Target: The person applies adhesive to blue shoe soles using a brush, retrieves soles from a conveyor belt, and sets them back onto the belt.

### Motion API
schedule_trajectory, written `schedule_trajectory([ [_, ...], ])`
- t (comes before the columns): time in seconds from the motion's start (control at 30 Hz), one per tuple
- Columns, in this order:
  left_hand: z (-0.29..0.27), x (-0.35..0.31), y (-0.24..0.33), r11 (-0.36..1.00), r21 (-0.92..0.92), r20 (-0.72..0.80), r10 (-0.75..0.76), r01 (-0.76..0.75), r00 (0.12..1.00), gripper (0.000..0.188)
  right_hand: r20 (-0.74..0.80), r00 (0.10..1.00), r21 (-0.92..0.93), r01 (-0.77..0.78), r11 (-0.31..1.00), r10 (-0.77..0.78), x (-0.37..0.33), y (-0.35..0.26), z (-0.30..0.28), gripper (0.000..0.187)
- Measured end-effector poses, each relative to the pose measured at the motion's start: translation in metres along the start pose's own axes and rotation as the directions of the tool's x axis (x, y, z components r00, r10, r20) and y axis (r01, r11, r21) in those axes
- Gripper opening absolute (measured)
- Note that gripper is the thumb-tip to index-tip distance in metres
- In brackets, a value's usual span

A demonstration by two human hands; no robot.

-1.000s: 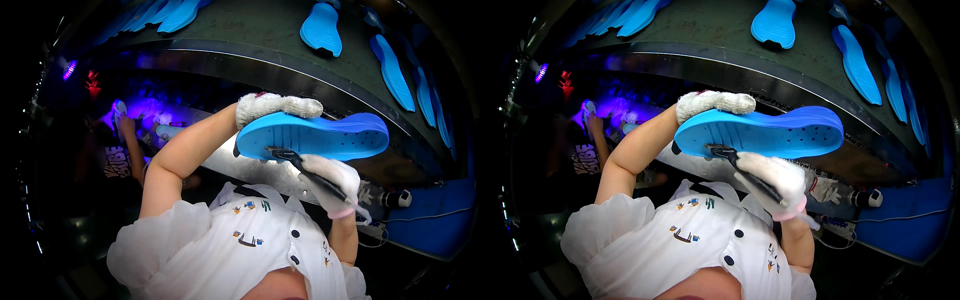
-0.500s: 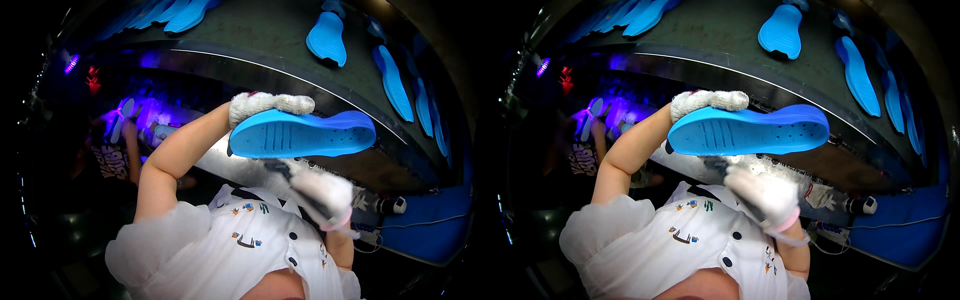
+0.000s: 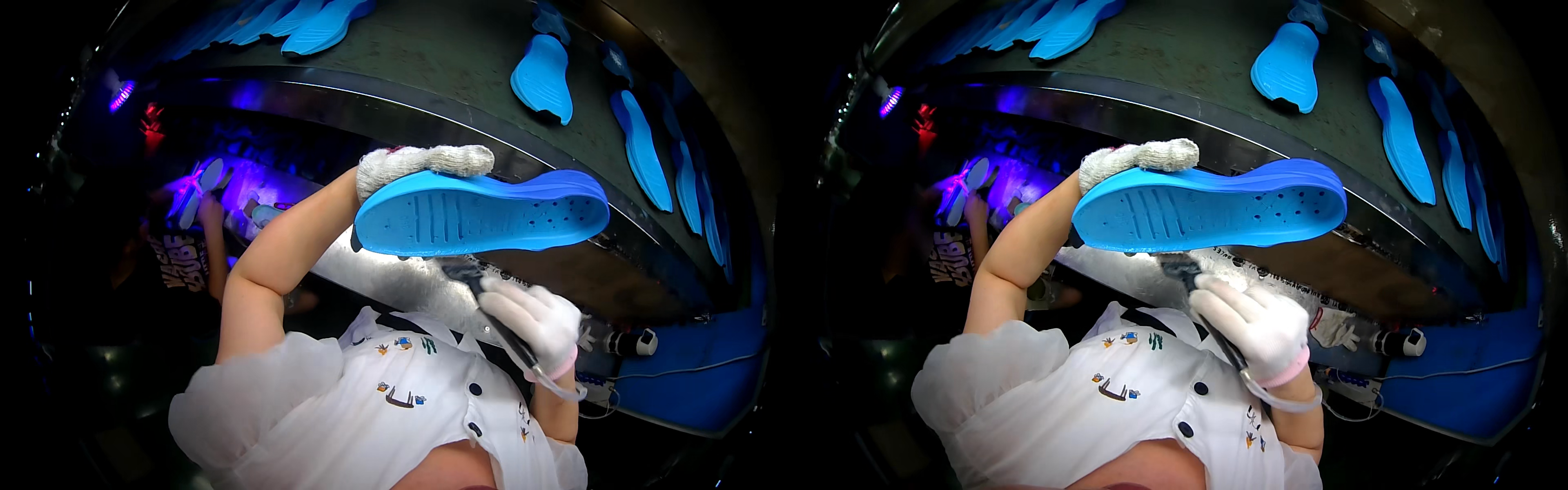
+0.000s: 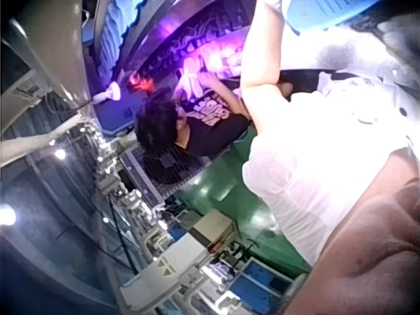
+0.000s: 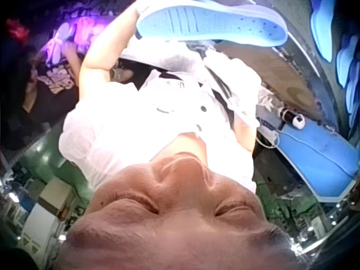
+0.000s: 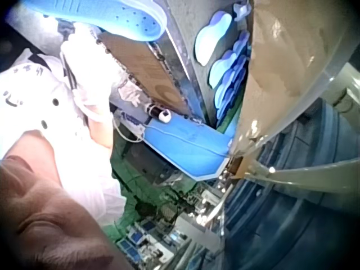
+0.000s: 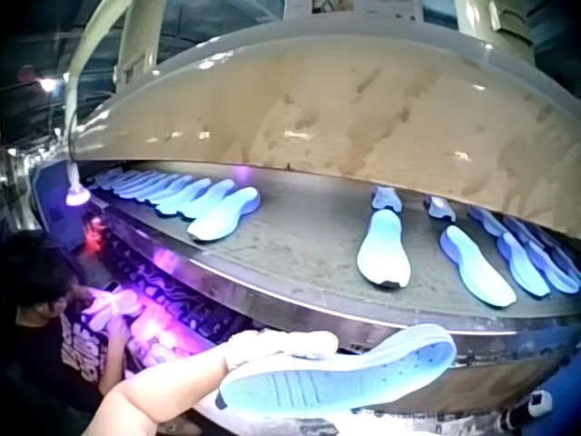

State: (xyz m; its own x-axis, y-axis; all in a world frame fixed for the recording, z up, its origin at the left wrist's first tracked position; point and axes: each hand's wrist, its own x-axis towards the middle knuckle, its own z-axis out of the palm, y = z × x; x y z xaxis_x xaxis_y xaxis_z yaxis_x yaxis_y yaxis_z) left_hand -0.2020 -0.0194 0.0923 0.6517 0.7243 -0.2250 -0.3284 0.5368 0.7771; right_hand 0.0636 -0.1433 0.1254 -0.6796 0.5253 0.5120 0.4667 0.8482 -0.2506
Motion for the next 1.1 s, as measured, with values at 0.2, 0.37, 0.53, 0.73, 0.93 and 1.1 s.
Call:
schedule_trajectory([
  [0.2,-0.003,-0.005,-0.011,0.979,-0.198,0.035,0.056,-0.048,0.998,0.079,-0.045,0.994,0.403,-0.075,0.912,0.101,-0.013,0.015,0.007,0.037],
  [0.37,-0.002,0.043,0.064,0.883,-0.418,0.664,0.136,0.214,0.735,0.096,-0.233,0.922,0.452,-0.179,0.874,0.309,-0.026,0.011,0.015,0.031],
  [0.53,-0.037,0.119,0.133,0.762,-0.291,-0.042,0.593,-0.578,0.804,0.082,-0.283,0.834,0.507,-0.289,0.812,0.473,-0.024,0.009,0.025,0.028],
  [0.73,-0.072,0.07,0.14,0.169,0.985,-0.142,0.891,-0.026,0.432,0.051,-0.241,0.741,0.564,-0.419,0.712,0.627,-0.044,0.011,0.031,0.026],
  [0.93,-0.158,-0.025,0.153,-0.318,0.582,-0.236,0.814,0.748,0.53,0.048,-0.26,0.619,0.613,-0.487,0.622,0.741,-0.058,0.012,0.037,0.027],
  [1.1,-0.187,-0.02,0.133,-0.063,0.873,-0.134,0.923,0.484,0.361,0.033,-0.164,0.5,0.728,-0.521,0.446,0.85,-0.045,0.014,0.041,0.025],
])
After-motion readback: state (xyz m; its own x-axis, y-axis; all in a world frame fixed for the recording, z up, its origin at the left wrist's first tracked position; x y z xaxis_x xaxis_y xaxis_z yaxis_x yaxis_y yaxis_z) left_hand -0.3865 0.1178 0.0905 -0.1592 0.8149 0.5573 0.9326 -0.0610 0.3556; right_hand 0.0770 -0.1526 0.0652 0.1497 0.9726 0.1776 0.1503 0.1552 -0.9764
